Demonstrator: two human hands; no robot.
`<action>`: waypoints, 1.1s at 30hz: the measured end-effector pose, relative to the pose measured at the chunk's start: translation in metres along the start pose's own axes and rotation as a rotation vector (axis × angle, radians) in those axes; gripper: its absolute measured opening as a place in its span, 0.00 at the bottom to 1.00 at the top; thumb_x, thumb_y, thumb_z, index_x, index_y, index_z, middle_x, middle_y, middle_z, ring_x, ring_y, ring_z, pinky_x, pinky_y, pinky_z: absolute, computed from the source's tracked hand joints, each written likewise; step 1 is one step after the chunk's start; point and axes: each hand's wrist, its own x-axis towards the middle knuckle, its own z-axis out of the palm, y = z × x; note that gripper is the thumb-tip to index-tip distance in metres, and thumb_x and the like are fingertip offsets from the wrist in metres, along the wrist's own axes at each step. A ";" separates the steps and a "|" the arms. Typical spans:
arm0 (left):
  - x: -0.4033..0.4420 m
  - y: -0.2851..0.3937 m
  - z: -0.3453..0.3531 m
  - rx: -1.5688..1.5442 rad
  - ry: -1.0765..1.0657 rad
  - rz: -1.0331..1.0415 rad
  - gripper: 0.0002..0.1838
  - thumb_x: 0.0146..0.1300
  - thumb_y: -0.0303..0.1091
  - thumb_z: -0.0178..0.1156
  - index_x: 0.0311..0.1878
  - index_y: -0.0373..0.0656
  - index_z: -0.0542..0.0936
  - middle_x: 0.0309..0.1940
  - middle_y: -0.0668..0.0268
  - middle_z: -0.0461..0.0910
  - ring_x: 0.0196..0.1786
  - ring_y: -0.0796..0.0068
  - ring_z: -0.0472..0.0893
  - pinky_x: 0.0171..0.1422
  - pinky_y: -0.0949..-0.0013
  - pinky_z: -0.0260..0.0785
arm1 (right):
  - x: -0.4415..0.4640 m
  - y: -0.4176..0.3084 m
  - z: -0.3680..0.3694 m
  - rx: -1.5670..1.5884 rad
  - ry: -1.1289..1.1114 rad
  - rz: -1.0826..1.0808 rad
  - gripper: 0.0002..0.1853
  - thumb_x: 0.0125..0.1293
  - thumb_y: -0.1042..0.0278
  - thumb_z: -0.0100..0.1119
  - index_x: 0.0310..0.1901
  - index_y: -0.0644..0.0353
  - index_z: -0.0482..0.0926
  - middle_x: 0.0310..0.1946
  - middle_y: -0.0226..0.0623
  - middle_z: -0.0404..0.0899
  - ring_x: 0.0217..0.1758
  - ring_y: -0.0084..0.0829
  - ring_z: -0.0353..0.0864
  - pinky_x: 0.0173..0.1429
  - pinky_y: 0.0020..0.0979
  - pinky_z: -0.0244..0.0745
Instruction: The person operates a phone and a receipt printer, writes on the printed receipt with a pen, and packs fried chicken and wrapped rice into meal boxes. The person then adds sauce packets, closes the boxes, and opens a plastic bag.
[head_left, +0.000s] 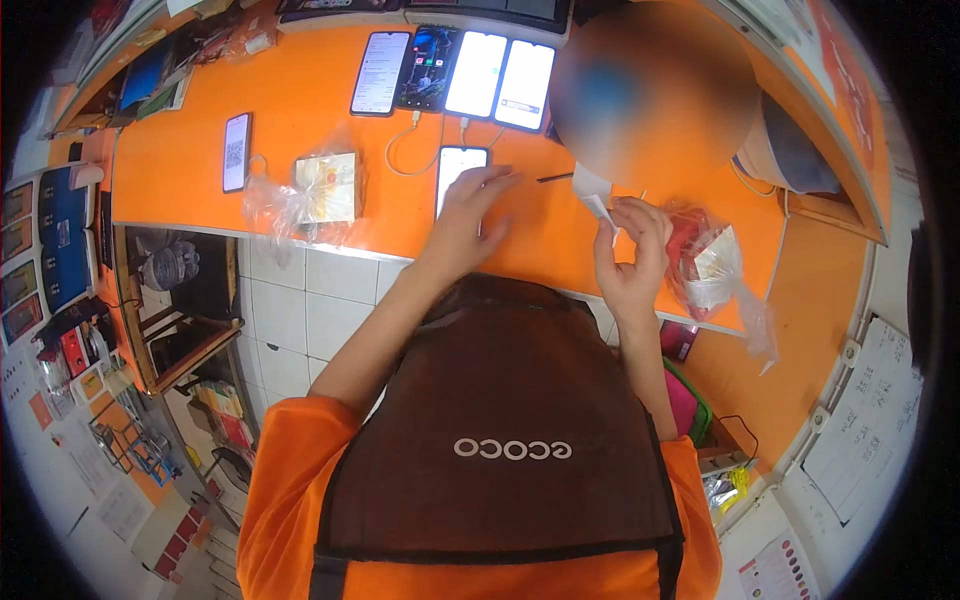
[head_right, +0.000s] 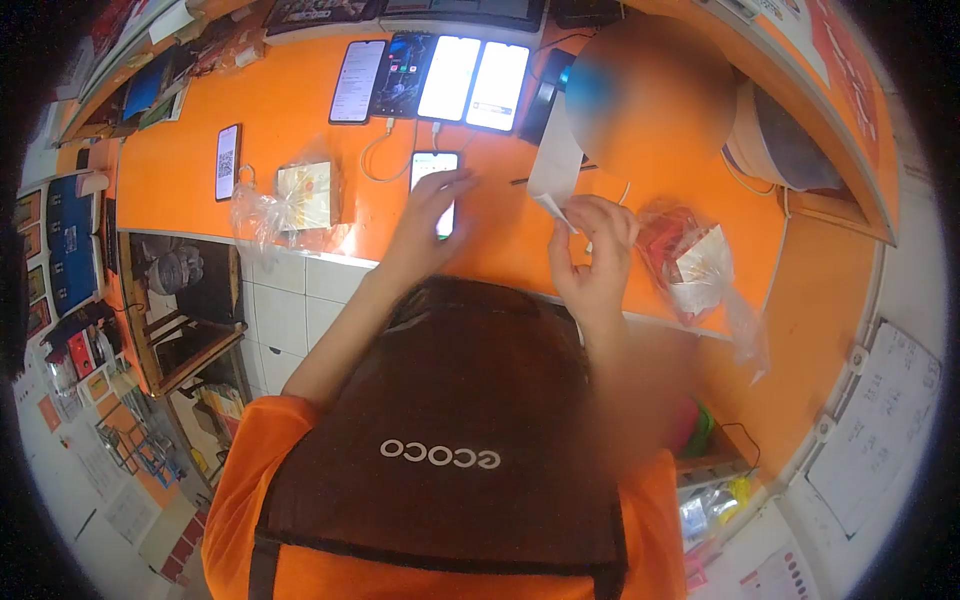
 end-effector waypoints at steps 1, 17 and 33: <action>0.015 0.011 0.004 -0.035 -0.008 0.032 0.31 0.58 0.27 0.72 0.67 0.46 0.78 0.65 0.58 0.76 0.70 0.54 0.72 0.75 0.54 0.64 | 0.001 -0.001 -0.002 -0.017 -0.023 -0.016 0.14 0.59 0.80 0.69 0.47 0.59 0.81 0.46 0.38 0.85 0.52 0.38 0.81 0.59 0.39 0.67; 0.069 0.025 0.032 -0.012 -0.051 0.292 0.12 0.58 0.30 0.72 0.45 0.45 0.87 0.61 0.68 0.79 0.69 0.58 0.73 0.71 0.53 0.67 | 0.028 0.044 0.017 -0.018 -0.093 0.118 0.35 0.52 0.73 0.73 0.66 0.55 0.79 0.69 0.39 0.75 0.76 0.46 0.66 0.76 0.46 0.57; 0.203 -0.040 0.043 0.469 -0.403 0.380 0.46 0.55 0.38 0.78 0.78 0.53 0.69 0.81 0.68 0.63 0.84 0.62 0.58 0.83 0.53 0.59 | 0.046 0.055 -0.011 -0.072 -0.282 0.043 0.15 0.61 0.69 0.74 0.50 0.46 0.92 0.52 0.33 0.89 0.70 0.36 0.76 0.73 0.43 0.57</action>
